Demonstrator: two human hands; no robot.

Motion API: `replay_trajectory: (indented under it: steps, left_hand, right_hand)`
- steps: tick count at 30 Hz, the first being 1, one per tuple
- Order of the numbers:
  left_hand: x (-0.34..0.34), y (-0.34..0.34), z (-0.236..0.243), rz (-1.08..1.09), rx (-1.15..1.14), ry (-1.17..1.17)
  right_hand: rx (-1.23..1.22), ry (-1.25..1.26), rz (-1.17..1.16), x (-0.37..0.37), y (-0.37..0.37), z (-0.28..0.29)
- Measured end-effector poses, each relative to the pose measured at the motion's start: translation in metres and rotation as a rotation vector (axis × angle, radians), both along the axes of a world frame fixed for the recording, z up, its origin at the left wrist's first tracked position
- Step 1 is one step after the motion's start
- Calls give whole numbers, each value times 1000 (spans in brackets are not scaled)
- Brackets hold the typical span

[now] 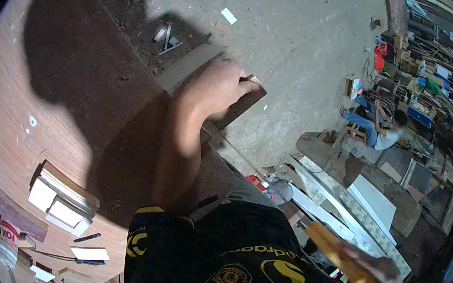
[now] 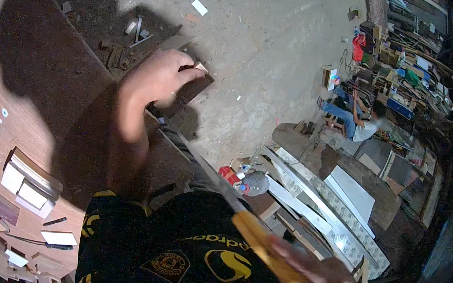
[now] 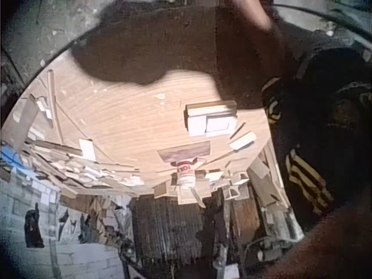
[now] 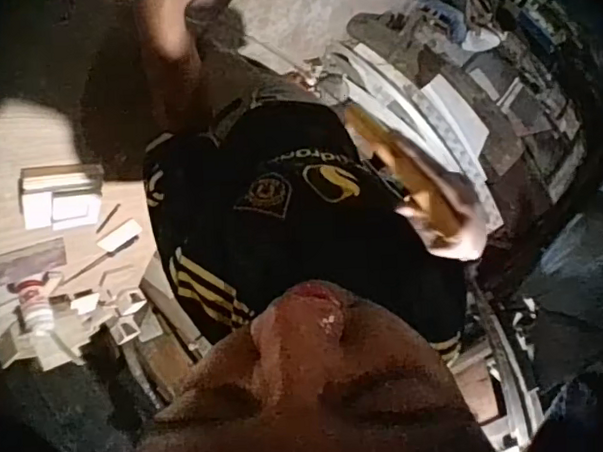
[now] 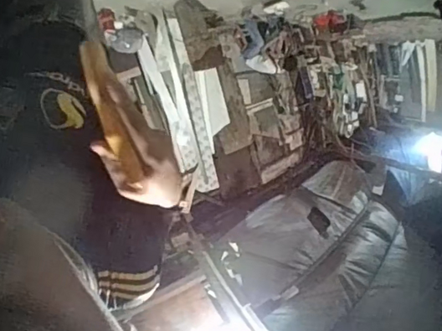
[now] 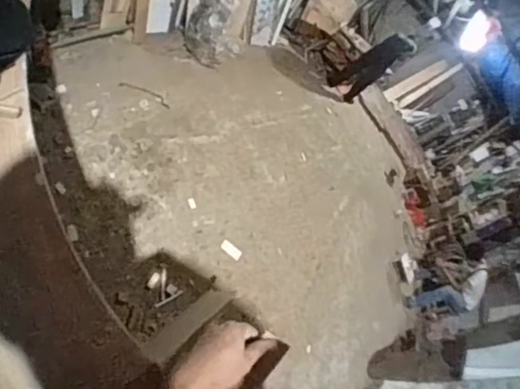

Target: Measure, mark, and cut small wooden pieces to assemble a small box or object.

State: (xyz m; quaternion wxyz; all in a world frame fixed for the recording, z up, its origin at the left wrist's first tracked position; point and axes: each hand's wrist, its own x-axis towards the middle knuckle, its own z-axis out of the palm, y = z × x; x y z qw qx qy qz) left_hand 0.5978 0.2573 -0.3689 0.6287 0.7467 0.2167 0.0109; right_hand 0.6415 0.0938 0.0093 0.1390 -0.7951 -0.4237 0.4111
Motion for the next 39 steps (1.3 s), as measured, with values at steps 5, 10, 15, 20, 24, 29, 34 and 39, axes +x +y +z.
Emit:
replay_trajectory:
  steps: [5,10,15,20,24,29,34,39]
  left_hand:
    - [-6,8,20,-40,-131,-9]
    - [-1,4,6,104,-44,21]
    - [1,10,16,201,-24,130]
    - [-12,21,19,183,24,140]
    - [-24,26,39,338,-25,153]
    - [-72,38,63,581,35,117]
    - [-149,4,95,1078,-129,-52]
    - [-216,-64,166,1475,-429,-112]
  right_hand:
    - [-481,156,29,0,12,-6]
    - [-716,18,-133,6,8,-11]
    - [-601,-34,-131,13,-13,-33]
    - [-547,29,-237,23,-46,-34]
    - [-454,38,-264,31,-78,-36]
    - [-274,6,-185,39,-105,-33]
    - [-22,-7,-95,37,-108,-28]
    - [383,-33,311,53,-97,-94]
